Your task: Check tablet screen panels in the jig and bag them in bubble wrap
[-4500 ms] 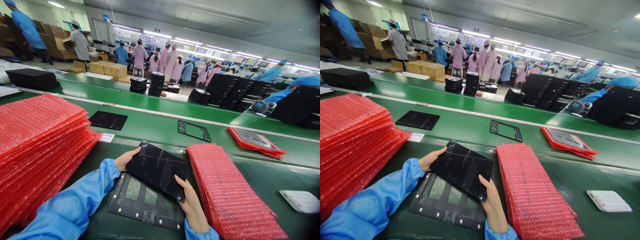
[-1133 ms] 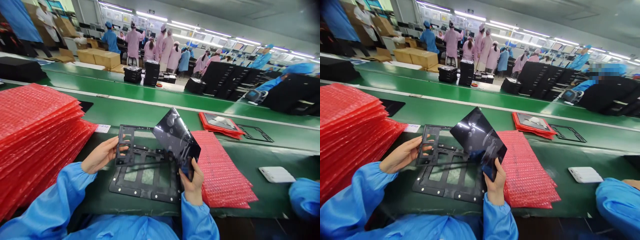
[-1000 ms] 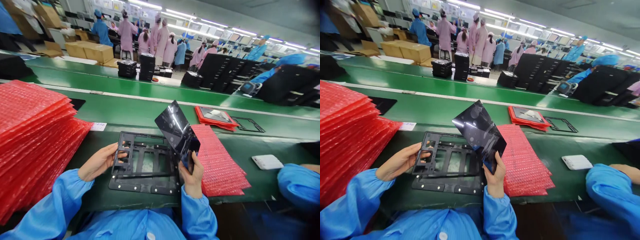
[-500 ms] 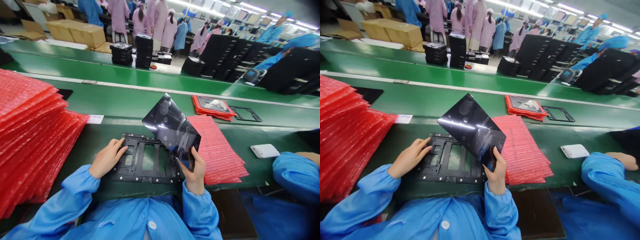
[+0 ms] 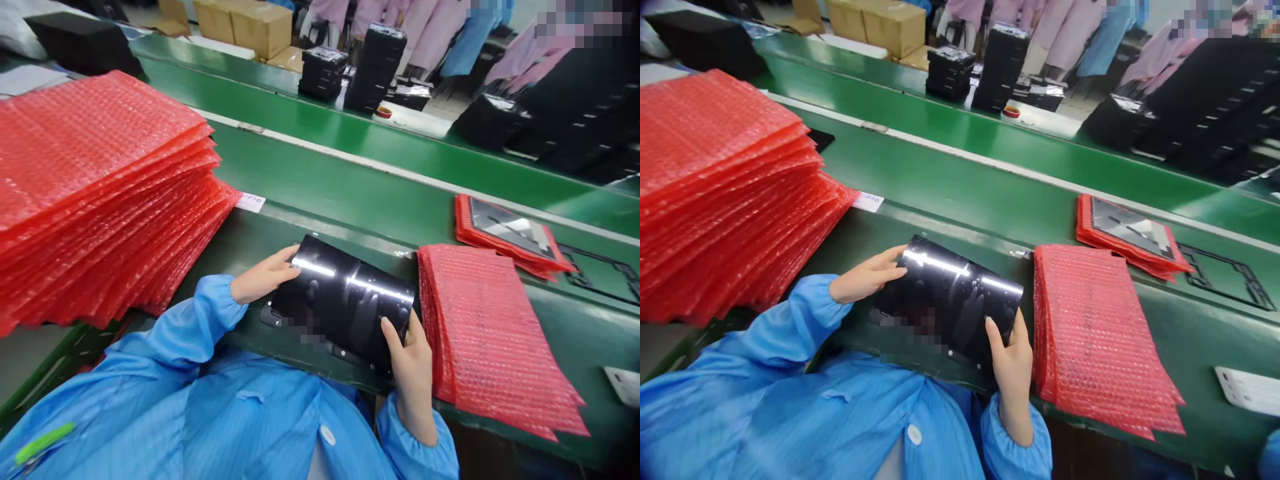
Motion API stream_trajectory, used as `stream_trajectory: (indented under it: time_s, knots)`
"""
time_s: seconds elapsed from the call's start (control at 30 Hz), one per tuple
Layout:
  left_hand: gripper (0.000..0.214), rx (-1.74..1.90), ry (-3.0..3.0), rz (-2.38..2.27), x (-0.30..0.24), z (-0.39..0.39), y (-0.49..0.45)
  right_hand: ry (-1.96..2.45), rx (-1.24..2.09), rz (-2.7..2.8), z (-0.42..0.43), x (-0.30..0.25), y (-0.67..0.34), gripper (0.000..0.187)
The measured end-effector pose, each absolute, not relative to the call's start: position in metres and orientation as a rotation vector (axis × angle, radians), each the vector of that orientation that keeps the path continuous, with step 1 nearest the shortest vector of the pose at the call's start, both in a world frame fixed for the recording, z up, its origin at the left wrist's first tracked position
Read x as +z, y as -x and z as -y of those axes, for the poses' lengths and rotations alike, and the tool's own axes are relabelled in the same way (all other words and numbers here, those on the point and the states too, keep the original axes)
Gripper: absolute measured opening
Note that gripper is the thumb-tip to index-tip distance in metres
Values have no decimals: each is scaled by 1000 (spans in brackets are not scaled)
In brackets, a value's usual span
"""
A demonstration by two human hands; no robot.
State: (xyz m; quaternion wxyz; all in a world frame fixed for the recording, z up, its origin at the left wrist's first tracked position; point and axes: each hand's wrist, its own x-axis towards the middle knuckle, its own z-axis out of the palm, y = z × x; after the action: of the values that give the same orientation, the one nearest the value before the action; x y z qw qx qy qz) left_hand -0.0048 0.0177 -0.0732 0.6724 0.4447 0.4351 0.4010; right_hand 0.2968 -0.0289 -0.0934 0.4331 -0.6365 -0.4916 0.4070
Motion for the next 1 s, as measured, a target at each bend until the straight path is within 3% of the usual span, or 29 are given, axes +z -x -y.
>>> stream_trajectory:
  time_s: [0.07, 0.2, 1.0]
  knots:
    - [63, 918, -1220, -1192, -84, -16, 8, 1641, 930, 1334, 29, -102, -299, 72]
    - [51, 838, -1627, -1492, -101, -14, 13, 1693, 915, 1369, 34, -111, -299, 77]
    - [47, 666, -1832, -1542, -106, -12, 11, 1754, 893, 1423, 35, -111, -302, 78]
